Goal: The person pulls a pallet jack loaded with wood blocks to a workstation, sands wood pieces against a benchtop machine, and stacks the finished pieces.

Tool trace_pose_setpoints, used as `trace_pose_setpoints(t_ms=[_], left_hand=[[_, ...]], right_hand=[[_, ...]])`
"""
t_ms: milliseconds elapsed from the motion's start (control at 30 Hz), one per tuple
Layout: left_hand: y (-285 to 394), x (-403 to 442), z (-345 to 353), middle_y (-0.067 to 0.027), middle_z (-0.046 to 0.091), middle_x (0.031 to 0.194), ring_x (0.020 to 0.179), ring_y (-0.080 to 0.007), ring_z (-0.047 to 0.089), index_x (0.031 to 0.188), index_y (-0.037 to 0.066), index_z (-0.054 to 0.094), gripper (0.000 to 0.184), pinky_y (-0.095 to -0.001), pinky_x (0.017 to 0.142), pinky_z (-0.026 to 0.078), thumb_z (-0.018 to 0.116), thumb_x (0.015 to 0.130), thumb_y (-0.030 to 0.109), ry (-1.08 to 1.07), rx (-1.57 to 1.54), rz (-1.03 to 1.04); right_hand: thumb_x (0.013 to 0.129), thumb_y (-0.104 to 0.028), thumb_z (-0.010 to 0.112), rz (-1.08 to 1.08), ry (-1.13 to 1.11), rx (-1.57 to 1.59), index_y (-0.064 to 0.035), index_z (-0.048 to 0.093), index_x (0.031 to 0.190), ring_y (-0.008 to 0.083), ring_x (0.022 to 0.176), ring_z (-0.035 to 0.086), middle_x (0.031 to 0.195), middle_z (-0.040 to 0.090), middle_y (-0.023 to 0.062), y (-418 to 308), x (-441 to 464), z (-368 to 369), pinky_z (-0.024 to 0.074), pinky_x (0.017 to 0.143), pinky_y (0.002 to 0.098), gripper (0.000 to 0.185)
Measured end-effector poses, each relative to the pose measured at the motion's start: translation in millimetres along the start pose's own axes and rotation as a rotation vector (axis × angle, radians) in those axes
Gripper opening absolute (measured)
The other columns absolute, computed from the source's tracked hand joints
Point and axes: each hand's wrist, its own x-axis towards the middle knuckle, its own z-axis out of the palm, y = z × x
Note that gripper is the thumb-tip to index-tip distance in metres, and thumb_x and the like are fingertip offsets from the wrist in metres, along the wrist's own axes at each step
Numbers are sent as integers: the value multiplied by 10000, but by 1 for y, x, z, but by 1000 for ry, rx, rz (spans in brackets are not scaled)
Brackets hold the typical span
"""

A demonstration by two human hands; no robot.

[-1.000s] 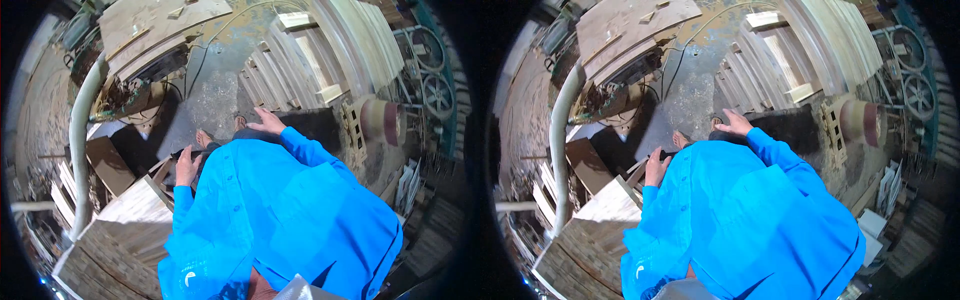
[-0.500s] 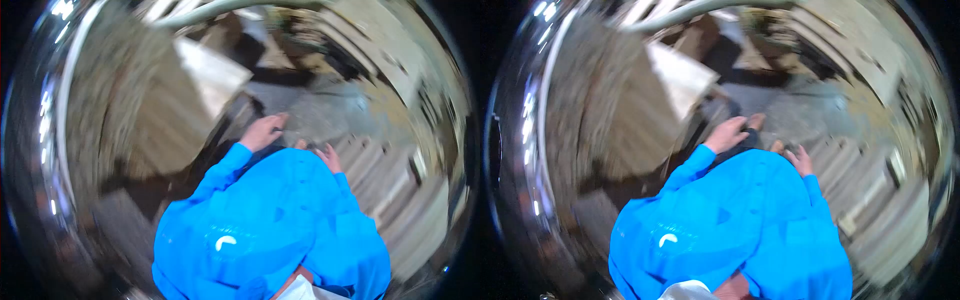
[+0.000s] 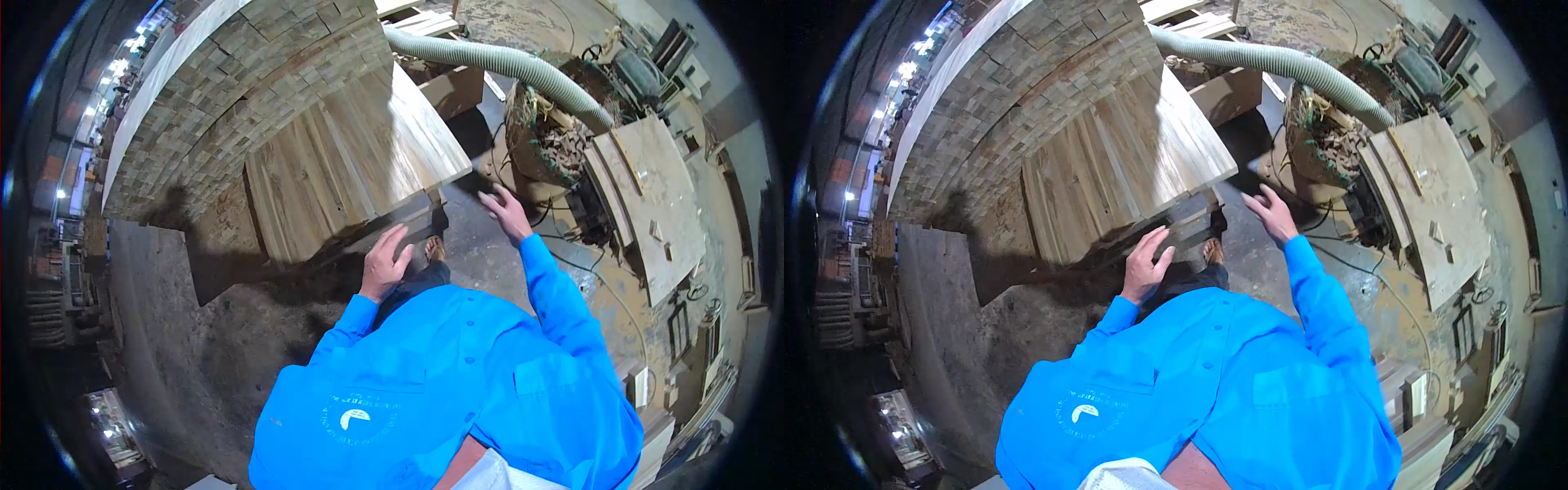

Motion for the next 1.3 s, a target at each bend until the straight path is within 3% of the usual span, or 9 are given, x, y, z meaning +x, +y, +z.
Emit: trace_pose_setpoints(t_ms=[100,233,333,600,833,933,1000,1100,1300], left_hand=[[-6,21,-3,-195,674,1362,1245,-377,663,1296,23,691,388,-429,1044,539,731,946,185,104,4,16],[-14,53,-3,-197,686,1341,1241,-376,666,1268,22,707,357,-431,1036,545,739,948,177,161,-17,19],[-27,78,-1,-202,690,1330,1236,-372,670,1250,23,716,341,-430,1030,551,753,944,169,172,-38,9],[-27,156,21,-180,677,1359,1247,-287,677,1308,-8,675,367,-388,1063,536,729,960,97,149,-197,-36],[-3,213,127,-120,679,1316,1158,-203,686,1356,-14,595,426,-327,990,557,706,1045,255,221,-935,-791],[5,258,150,-147,699,1350,1204,-277,695,1404,13,587,512,-447,1045,557,516,1115,429,-29,-1455,-903],[2,285,176,-141,713,1310,1152,-268,715,1359,-16,637,513,-453,1011,582,646,1060,400,134,-1726,-855],[13,297,209,-185,711,1290,1166,-320,710,1373,-41,626,521,-482,1016,579,751,999,300,191,-1615,-885],[115,314,170,-116,694,1281,1187,-221,661,1353,8,637,504,-397,1040,525,787,963,290,78,-1542,-795]], right_hand=[[872,-528,834,-39,-55,-102,90,352,1588,179,1037,671,1258,711,195,-24,85,22,536,893,297,1062],[853,-348,867,66,-261,-72,1,627,1399,168,1155,640,1288,701,82,-56,143,48,506,945,324,692],[806,-454,890,156,-352,19,2,671,1356,165,1107,661,1239,728,80,-48,160,45,506,977,317,747],[837,-286,882,166,-439,54,-28,607,1411,155,1048,650,1190,715,61,-78,145,37,505,935,305,686],[888,-205,825,299,-593,98,5,606,1405,177,1150,668,1283,717,103,-122,120,-41,515,1037,347,599],[899,-131,802,205,-708,87,-12,625,1416,186,1187,659,1326,711,85,-137,122,-75,505,1074,361,559],[875,-172,841,255,-723,43,0,616,1409,184,1162,661,1305,708,89,-152,120,-97,518,1042,353,604],[847,-172,866,223,-732,-102,5,596,1413,174,1164,656,1283,707,92,-153,135,-137,517,1042,353,652],[822,-172,908,-1,-733,-143,23,521,1453,181,1221,622,1322,663,111,-217,116,-188,513,1046,355,765]])
